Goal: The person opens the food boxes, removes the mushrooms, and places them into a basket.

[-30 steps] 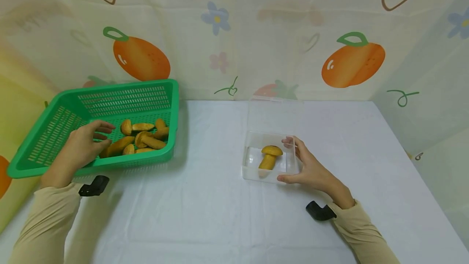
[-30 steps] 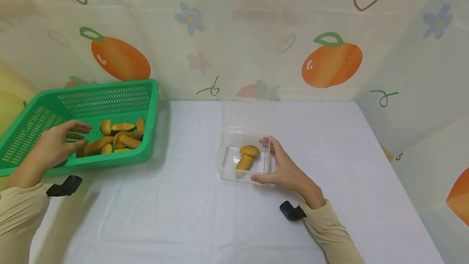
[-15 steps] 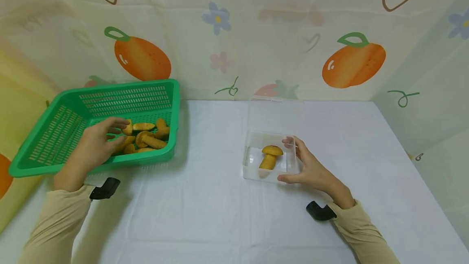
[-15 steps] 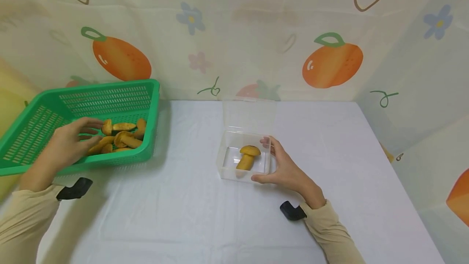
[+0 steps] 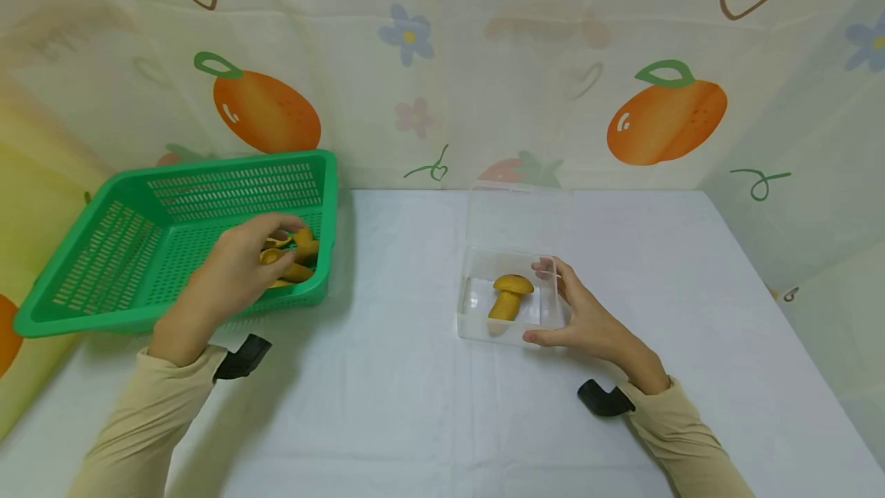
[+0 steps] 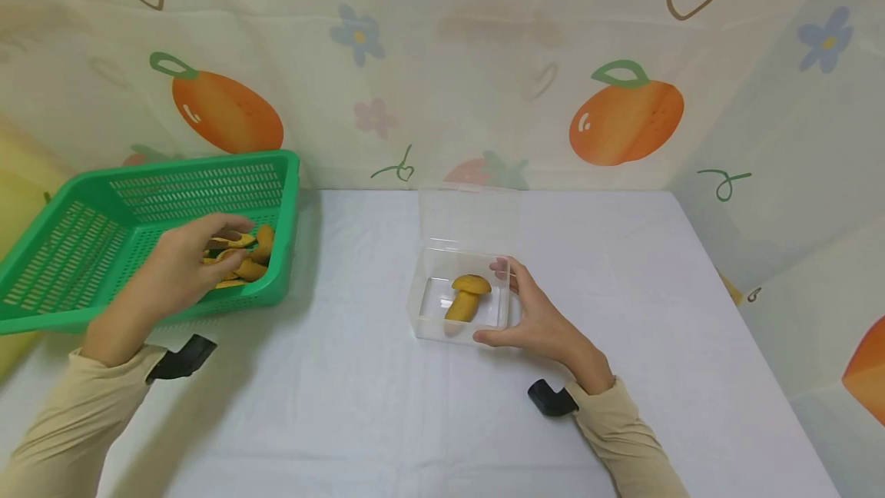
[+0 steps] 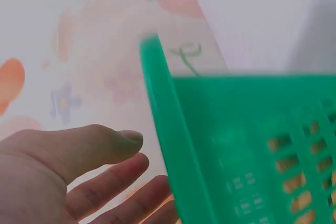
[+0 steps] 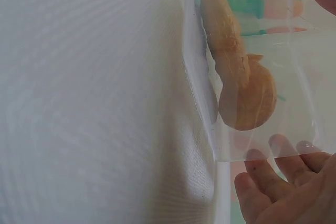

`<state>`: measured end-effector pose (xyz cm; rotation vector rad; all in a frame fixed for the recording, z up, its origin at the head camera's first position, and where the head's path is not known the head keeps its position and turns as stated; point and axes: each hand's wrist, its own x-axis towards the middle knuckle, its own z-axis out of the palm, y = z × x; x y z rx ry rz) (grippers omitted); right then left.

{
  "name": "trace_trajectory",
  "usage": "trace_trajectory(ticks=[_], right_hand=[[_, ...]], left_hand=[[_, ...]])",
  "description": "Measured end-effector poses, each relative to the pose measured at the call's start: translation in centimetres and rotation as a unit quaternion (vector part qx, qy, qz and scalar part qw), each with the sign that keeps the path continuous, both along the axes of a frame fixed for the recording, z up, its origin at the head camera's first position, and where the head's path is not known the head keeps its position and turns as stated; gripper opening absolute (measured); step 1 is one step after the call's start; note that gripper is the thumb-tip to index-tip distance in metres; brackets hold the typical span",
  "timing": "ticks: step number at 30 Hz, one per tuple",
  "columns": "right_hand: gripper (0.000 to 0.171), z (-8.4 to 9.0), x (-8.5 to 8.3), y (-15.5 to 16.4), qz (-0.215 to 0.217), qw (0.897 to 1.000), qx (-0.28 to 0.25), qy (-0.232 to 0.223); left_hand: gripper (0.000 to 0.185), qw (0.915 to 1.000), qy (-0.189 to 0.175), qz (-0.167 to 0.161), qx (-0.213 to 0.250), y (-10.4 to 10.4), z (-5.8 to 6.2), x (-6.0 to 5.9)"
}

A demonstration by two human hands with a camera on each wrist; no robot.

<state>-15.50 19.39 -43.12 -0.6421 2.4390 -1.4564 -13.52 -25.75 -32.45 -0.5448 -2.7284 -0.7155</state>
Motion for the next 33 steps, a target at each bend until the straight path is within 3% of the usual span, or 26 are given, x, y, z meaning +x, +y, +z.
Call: trace_trajectory(ticks=[16,23,33], right_hand=[[0.105,0.1,0.1,0.0,0.0,1.0,0.002,-0.004],[0.106,0.2,0.1,0.0,-0.002,1.0,0.005,-0.005],[0.103,0.0,0.0,0.1,0.001,1.0,0.004,-0.005]], left_hand=[[0.032,0.9974,-0.034,-0.062,0.015,6.0,0.2,-0.7],[0.032,0.9951,-0.031,-0.094,-0.001,8.4,-0.5,-0.7],[0.037,0.9915,-0.038,-0.125,-0.006,11.3,-0.1,-0.9]])
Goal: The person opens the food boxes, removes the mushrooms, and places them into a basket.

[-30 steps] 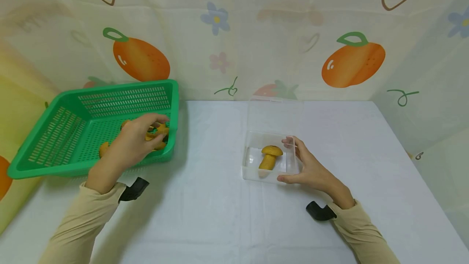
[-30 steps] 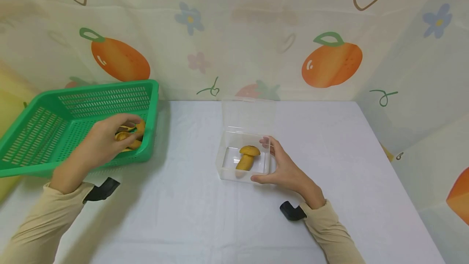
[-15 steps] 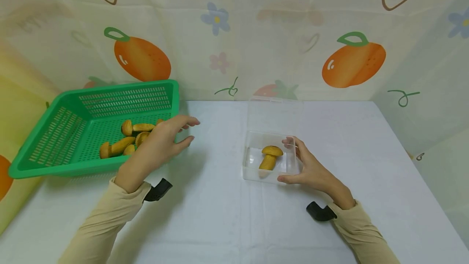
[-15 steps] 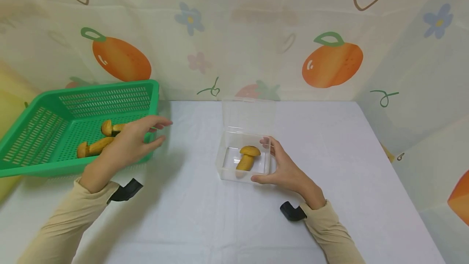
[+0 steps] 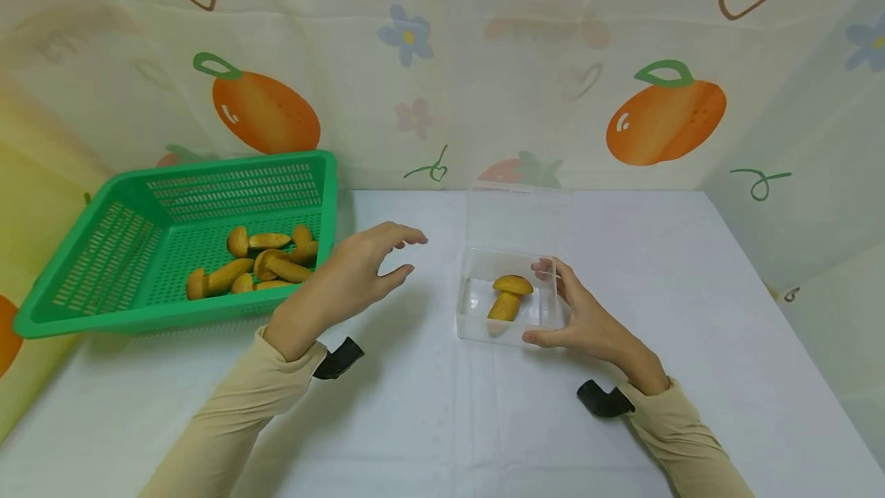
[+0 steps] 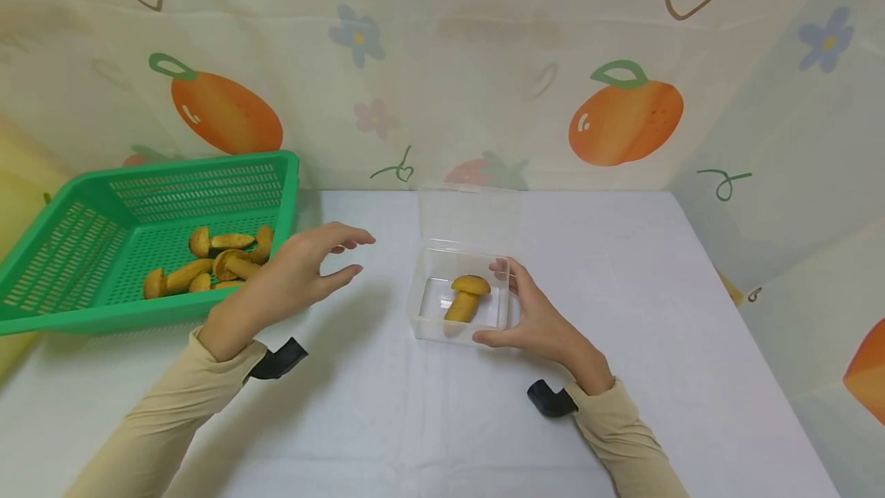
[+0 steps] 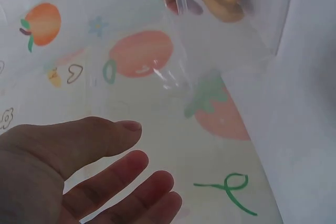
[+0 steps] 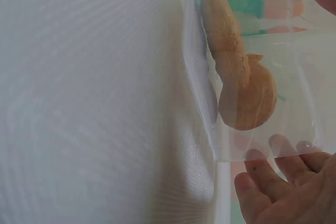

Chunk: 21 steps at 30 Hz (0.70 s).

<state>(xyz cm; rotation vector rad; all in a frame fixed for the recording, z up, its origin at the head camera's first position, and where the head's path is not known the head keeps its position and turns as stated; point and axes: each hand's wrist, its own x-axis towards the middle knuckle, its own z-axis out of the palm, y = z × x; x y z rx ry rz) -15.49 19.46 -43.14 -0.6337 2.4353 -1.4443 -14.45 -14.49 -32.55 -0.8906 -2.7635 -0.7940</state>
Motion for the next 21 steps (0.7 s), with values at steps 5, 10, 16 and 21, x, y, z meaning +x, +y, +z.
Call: trace_trajectory(ticks=[5,10,16,21], right_hand=[[0.104,0.1,0.1,-0.1,-0.004,1.0,0.0,0.002],[0.105,0.2,0.2,-0.1,-0.005,1.0,0.0,0.0],[0.105,0.2,0.2,-0.1,-0.005,1.0,-0.002,-0.002],[0.104,0.1,0.0,-0.1,-0.003,1.0,0.0,0.002]], left_hand=[[0.039,0.9997,0.0,-0.02,-0.014,1.9,-0.1,0.0],[0.04,0.9982,-0.012,-0.044,-0.039,3.8,-0.7,0.0],[0.039,0.9969,-0.026,-0.062,-0.04,5.6,-1.5,-0.4],[0.04,0.9958,-0.038,-0.076,-0.034,6.7,-1.8,-0.7]])
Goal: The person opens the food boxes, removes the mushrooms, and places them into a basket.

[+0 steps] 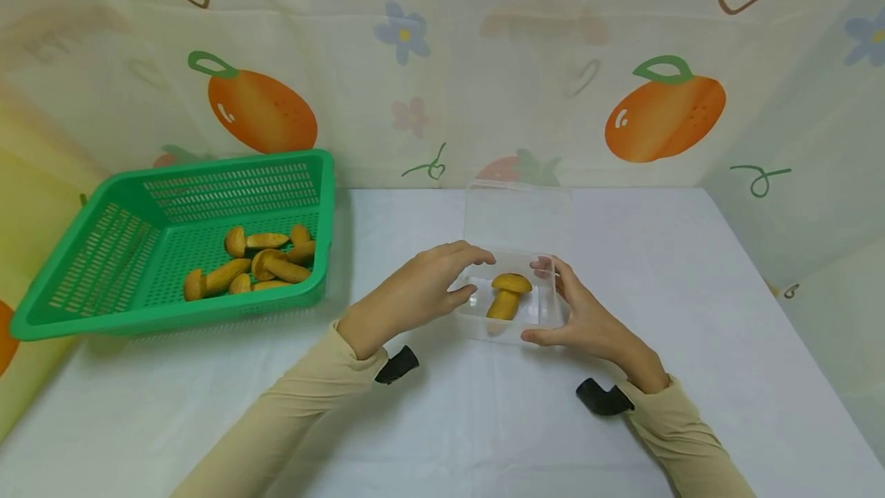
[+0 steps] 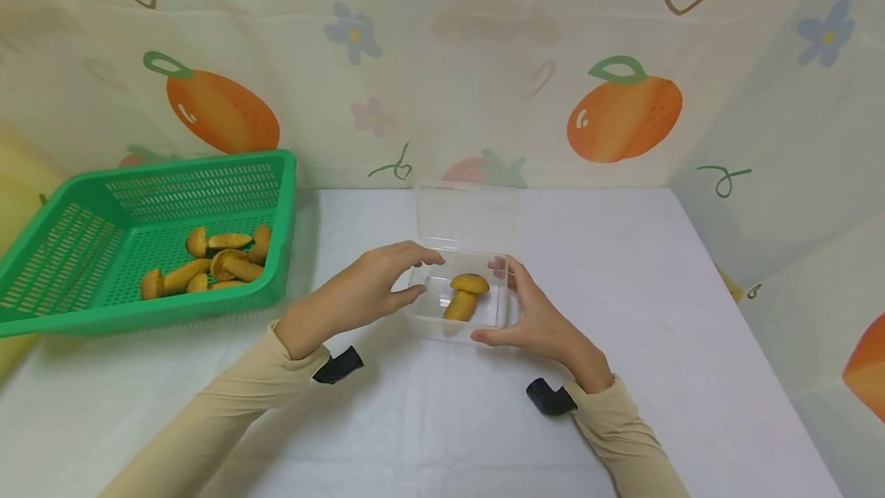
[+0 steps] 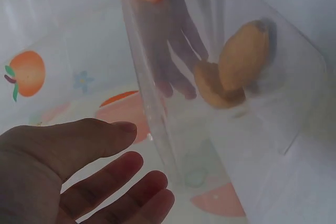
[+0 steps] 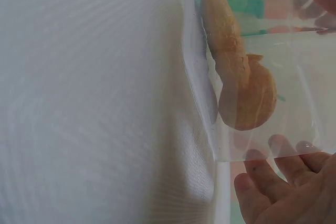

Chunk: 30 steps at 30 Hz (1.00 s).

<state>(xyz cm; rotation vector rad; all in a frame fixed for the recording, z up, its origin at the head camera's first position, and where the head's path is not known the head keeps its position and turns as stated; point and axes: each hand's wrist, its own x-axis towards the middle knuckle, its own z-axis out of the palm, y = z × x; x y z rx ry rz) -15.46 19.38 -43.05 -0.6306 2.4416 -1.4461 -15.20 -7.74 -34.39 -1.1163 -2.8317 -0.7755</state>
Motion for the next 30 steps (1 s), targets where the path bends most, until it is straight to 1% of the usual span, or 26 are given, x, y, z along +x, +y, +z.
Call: trace_trajectory(ticks=[6,9,12,15,18,23,30], right_hand=[[0.103,0.0,-0.1,-0.1,0.003,1.0,0.001,0.007],[0.103,0.0,-0.1,0.0,0.004,1.0,0.001,0.009],[0.104,0.1,0.0,0.0,0.004,1.0,0.002,0.004],[0.106,0.2,0.0,0.0,0.002,1.0,0.002,-0.002],[0.107,0.3,0.0,0.0,0.001,1.0,0.002,-0.005],[0.108,0.2,0.0,0.1,0.006,1.0,0.003,-0.006],[0.111,0.0,-0.1,0.1,0.005,1.0,0.014,-0.015]], left_hand=[[0.044,0.9998,0.001,-0.019,0.008,1.1,-0.4,-0.5],[0.045,0.9994,-0.018,-0.026,0.011,1.6,-0.7,-0.8],[0.044,0.9984,-0.048,-0.031,0.006,2.2,-0.9,-1.2],[0.043,0.9967,-0.073,-0.035,-0.011,2.9,-1.3,-1.6],[0.044,0.9949,-0.089,-0.034,-0.031,3.6,-1.6,-2.0],[0.047,0.9928,-0.099,-0.028,-0.061,4.5,-2.1,-2.5],[0.051,0.9899,-0.098,-0.026,-0.099,5.3,-2.3,-3.0]])
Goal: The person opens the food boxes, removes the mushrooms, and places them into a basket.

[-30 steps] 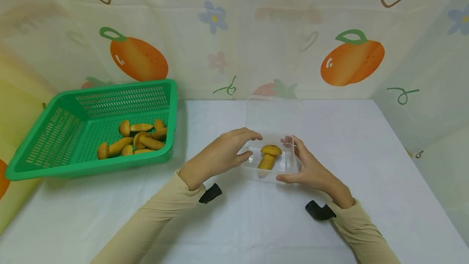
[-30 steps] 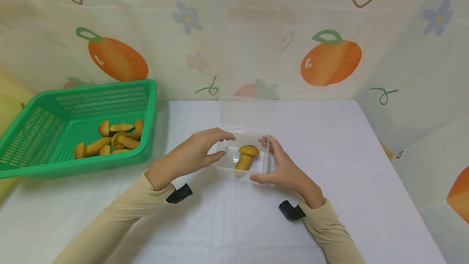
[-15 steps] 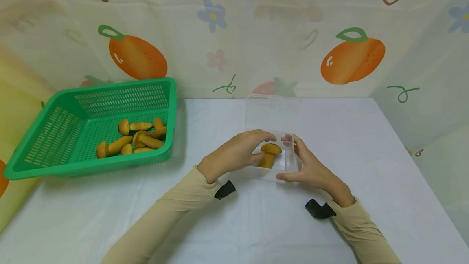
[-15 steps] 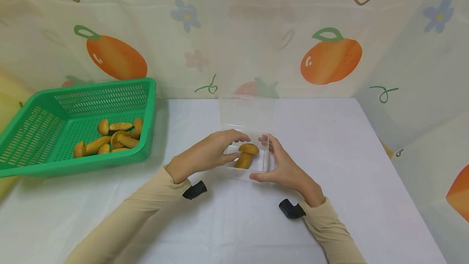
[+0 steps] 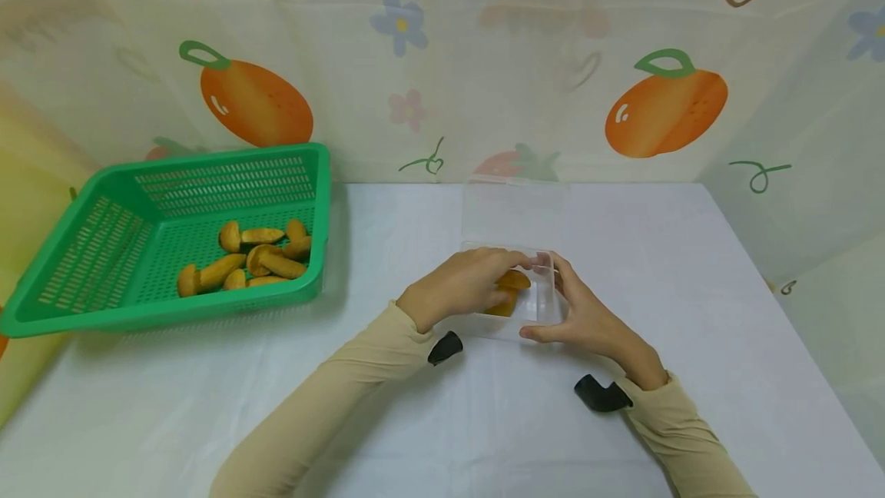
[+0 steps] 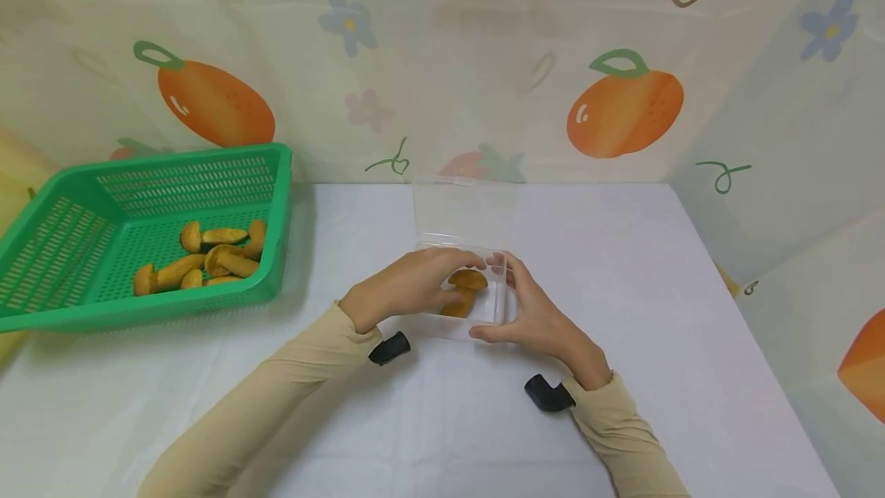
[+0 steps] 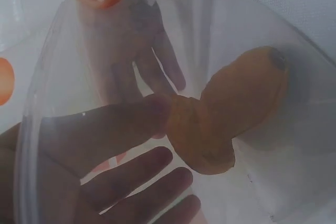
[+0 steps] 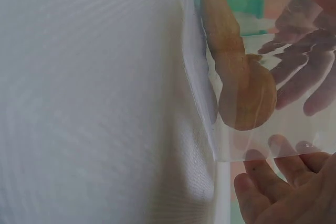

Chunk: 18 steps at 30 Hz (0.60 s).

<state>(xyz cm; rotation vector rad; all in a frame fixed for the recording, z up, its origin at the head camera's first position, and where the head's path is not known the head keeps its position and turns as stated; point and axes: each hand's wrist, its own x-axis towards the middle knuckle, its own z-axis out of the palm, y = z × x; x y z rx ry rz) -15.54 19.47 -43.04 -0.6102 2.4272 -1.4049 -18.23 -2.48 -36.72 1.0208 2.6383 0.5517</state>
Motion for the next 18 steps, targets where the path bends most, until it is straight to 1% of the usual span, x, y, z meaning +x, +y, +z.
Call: trace_trajectory(ticks=[5,8,13,18], right_hand=[[0.112,0.1,0.08,-0.01,-0.005,1.0,-0.002,-0.002],[0.112,0.12,0.11,-0.05,-0.007,1.0,-0.008,0.0],[0.109,0.12,0.08,-0.08,-0.004,1.0,-0.019,0.004],[0.106,0.18,0.09,-0.02,-0.003,1.0,-0.023,-0.002]], left_hand=[[0.049,0.9991,0.002,0.006,-0.043,0.52,-0.04,-0.07],[0.047,0.9983,-0.001,0.01,-0.057,0.69,0.02,0.04],[0.049,0.9978,0.005,0.01,-0.065,0.75,0.18,0.11],[0.047,0.9982,0.01,0.003,-0.06,0.68,0.26,0.06]])
